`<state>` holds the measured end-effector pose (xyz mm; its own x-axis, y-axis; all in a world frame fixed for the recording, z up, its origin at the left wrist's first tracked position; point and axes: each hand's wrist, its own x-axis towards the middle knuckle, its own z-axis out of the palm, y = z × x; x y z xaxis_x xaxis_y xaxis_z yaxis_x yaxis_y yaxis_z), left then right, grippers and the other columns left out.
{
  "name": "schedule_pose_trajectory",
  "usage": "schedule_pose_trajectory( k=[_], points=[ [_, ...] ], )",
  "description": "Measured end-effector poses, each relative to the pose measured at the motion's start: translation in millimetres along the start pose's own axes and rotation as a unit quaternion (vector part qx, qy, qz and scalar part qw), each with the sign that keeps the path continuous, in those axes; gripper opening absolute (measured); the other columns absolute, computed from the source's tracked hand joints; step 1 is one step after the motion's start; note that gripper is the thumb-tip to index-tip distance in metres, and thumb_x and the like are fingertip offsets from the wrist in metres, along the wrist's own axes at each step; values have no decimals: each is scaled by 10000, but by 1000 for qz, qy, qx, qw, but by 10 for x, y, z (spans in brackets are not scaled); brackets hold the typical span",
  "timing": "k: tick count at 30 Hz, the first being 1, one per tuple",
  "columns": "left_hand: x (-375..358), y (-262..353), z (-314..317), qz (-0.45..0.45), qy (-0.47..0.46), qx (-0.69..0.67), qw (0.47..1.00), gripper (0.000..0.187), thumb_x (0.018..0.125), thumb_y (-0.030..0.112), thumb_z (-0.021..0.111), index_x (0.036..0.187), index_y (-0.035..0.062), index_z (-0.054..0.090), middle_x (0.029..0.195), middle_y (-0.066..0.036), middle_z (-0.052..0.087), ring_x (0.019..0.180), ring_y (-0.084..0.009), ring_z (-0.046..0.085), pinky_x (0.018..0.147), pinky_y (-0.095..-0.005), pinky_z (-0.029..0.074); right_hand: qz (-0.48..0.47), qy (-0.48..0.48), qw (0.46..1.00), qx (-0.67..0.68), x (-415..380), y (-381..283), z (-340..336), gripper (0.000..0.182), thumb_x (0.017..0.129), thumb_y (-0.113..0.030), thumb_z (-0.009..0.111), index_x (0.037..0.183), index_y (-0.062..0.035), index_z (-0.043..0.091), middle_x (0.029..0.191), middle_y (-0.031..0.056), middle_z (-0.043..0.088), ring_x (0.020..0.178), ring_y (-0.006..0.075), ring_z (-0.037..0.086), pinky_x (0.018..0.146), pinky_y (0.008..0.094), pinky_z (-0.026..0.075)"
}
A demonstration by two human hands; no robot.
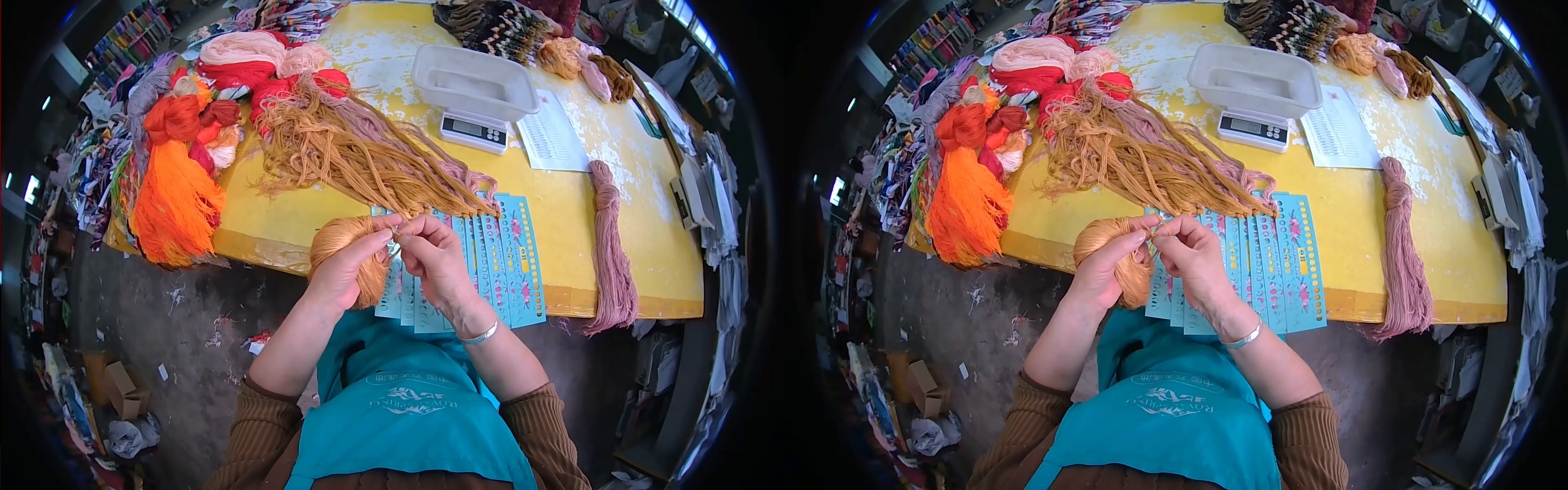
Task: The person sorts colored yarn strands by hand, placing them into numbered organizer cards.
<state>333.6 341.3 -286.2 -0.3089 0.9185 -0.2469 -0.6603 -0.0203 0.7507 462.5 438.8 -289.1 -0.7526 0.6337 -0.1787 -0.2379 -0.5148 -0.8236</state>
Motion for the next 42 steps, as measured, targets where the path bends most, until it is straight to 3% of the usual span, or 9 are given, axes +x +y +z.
schedule_pose_trajectory(
  k=[6, 12, 17, 19, 22, 26, 28, 33, 42],
  points=[
    [-21, 39, 30, 10, -9, 55, 998, 301, 875, 120, 601, 1155, 13, 627, 951, -5, 621, 816, -71, 523, 737, -233, 434, 36, -20, 996, 85, -9, -103, -25, 63, 866, -84, 620, 850, -57, 565, 665, -24, 541, 469, 33, 386, 406, 184, 265],
    [-18, 165, -16, -57, -58, 121, 989, 330, 912, 192, 558, 1189, 14, 586, 746, 37, 505, 733, -68, 472, 713, -233, 401, 99, -134, 974, -156, -9, -296, -147, 107, 906, -119, 606, 880, -16, 619, 620, -52, 493, 435, 18, 320, 371, 193, 208],
    [19, 284, -224, -105, -119, 58, 986, 384, 931, 241, 545, 1213, -20, 556, 651, 39, 426, 639, -70, 411, 643, -249, 368, 174, -203, 931, 248, 68, -244, -369, 218, 989, -199, 487, 935, -19, 598, 651, -6, 464, 397, 47, 321, 348, 181, 235],
    [84, 268, -352, -94, -205, -17, 974, 412, 940, 246, 523, 1244, -32, 535, 766, -18, 567, 760, -113, 543, 746, -279, 441, 170, -189, 920, 298, 90, -124, -394, 228, 997, -228, 468, 967, -34, 584, 685, -1, 476, 414, 56, 352, 354, 184, 272],
    [78, 242, -136, 13, -124, -37, 991, 493, 945, 276, 492, 1332, -30, 476, 1376, -153, 499, 1292, -234, 460, 1098, -380, 337, 153, -131, 888, 414, 102, -26, -305, 210, 990, -224, 486, 1015, -43, 592, 668, -13, 458, 446, 54, 367, 369, 192, 271],
    [109, 182, -16, 15, -131, -63, 989, 526, 942, 286, 494, 1359, -31, 447, 1408, -147, 463, 1308, -229, 433, 1100, -379, 322, 109, -142, 935, 306, 79, -69, -137, 197, 958, -178, 554, 1091, -44, 609, 674, -29, 472, 462, 44, 345, 386, 199, 226],
    [109, 171, 24, 19, -165, -41, 985, 553, 947, 308, 491, 1377, -34, 424, 1421, -140, 446, 1315, -227, 422, 1103, -368, 314, 93, -101, 981, 135, 89, -36, -110, 156, 917, -118, 617, 1056, -47, 624, 696, -47, 511, 470, 31, 354, 402, 187, 225],
    [120, 116, 13, -3, -174, -42, 984, 591, 958, 361, 480, 1384, -42, 408, 1400, -150, 458, 1290, -230, 448, 1065, -365, 370, 70, -36, 997, -7, 40, -54, 65, 72, 875, -73, 665, 942, -64, 640, 752, -36, 580, 497, 8, 368, 420, 186, 230],
    [111, 117, -3, -18, -149, -57, 987, 550, 943, 301, 471, 1348, -71, 440, 1389, -158, 473, 1264, -237, 474, 1070, -375, 360, 44, -24, 995, 89, 27, 17, -23, 9, 891, -45, 620, 890, -42, 628, 643, -36, 516, 461, 31, 337, 411, 201, 228]
  ],
)
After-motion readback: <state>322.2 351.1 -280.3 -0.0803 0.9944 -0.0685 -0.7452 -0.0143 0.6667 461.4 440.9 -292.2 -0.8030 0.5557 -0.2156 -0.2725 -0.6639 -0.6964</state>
